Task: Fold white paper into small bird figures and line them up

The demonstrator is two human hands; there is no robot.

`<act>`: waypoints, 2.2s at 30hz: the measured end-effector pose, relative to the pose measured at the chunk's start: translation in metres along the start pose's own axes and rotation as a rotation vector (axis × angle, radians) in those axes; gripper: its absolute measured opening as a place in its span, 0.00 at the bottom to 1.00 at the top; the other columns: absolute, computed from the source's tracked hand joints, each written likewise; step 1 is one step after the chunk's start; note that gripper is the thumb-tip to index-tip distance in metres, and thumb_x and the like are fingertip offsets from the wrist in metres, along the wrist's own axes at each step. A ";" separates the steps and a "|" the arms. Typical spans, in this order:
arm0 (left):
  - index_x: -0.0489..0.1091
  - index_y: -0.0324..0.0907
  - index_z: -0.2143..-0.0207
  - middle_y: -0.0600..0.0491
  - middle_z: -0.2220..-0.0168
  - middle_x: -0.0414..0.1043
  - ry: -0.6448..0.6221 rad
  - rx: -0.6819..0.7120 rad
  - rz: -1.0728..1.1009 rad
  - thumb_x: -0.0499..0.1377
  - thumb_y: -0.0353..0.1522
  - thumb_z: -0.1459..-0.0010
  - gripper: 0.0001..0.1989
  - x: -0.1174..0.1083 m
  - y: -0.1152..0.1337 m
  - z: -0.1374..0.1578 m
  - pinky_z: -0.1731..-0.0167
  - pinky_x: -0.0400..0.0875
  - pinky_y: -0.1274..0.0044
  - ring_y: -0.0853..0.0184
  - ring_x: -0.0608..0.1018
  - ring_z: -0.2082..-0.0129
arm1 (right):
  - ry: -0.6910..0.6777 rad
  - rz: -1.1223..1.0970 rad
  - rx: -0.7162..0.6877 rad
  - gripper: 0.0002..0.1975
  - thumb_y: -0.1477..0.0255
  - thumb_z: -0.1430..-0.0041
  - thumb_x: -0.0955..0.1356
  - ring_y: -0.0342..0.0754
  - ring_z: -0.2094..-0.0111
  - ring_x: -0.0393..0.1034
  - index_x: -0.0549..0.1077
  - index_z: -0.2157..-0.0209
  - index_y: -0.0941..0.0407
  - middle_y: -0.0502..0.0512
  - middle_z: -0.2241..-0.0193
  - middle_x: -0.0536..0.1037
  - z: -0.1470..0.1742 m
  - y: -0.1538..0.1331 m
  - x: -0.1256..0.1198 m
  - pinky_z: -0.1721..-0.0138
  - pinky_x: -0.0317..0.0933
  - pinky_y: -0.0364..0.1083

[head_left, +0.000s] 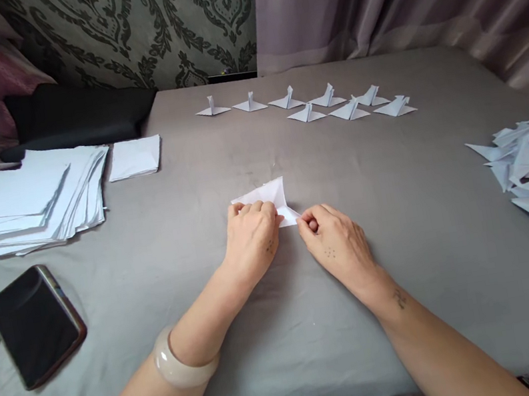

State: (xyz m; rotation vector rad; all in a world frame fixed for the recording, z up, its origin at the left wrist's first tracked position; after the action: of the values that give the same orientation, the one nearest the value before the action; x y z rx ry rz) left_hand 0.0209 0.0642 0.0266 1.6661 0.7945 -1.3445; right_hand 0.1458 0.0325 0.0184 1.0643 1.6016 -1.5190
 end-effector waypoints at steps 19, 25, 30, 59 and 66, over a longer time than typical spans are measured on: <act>0.65 0.39 0.66 0.49 0.68 0.73 -0.027 0.059 -0.101 0.48 0.30 0.35 0.09 0.001 0.005 -0.001 0.53 0.57 0.66 0.62 0.75 0.66 | -0.244 -0.340 0.279 0.15 0.62 0.50 0.67 0.44 0.74 0.66 0.64 0.61 0.53 0.45 0.75 0.72 -0.016 0.036 0.007 0.71 0.56 0.43; 0.65 0.39 0.66 0.49 0.68 0.73 -0.023 0.079 -0.080 0.47 0.30 0.35 0.09 -0.001 0.006 0.000 0.54 0.56 0.66 0.62 0.75 0.66 | -0.290 -0.440 0.300 0.14 0.69 0.53 0.66 0.42 0.77 0.63 0.64 0.62 0.53 0.43 0.78 0.71 -0.017 0.044 0.006 0.74 0.56 0.43; 0.65 0.38 0.65 0.48 0.67 0.73 -0.045 0.065 -0.064 0.47 0.30 0.35 0.09 -0.002 0.007 -0.001 0.53 0.55 0.66 0.61 0.75 0.65 | -0.174 -0.477 0.293 0.12 0.68 0.51 0.66 0.43 0.77 0.64 0.65 0.63 0.52 0.43 0.78 0.69 -0.016 0.043 0.004 0.73 0.57 0.43; 0.65 0.39 0.63 0.49 0.65 0.74 -0.060 0.073 -0.033 0.48 0.30 0.35 0.07 0.000 0.003 -0.001 0.53 0.54 0.66 0.62 0.75 0.64 | -0.187 -0.359 0.247 0.18 0.70 0.55 0.67 0.45 0.68 0.68 0.63 0.59 0.53 0.50 0.65 0.72 -0.019 0.038 0.017 0.68 0.61 0.44; 0.65 0.39 0.63 0.47 0.64 0.74 -0.049 0.085 -0.043 0.48 0.29 0.36 0.08 0.000 0.003 -0.001 0.54 0.55 0.65 0.61 0.75 0.64 | -0.055 -0.175 0.207 0.23 0.56 0.51 0.68 0.55 0.59 0.71 0.63 0.58 0.54 0.59 0.60 0.74 -0.013 0.011 0.006 0.61 0.61 0.49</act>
State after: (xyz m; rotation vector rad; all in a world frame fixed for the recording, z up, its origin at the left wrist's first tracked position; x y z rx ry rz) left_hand 0.0241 0.0633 0.0278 1.6835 0.7578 -1.4621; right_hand 0.1537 0.0458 0.0093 1.0029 1.5588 -1.8478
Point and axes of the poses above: each hand's wrist, its own z-axis away from the middle knuckle, its own x-axis out of the palm, y = z × x, the point moved 8 cm from there along -z, towards the middle knuckle
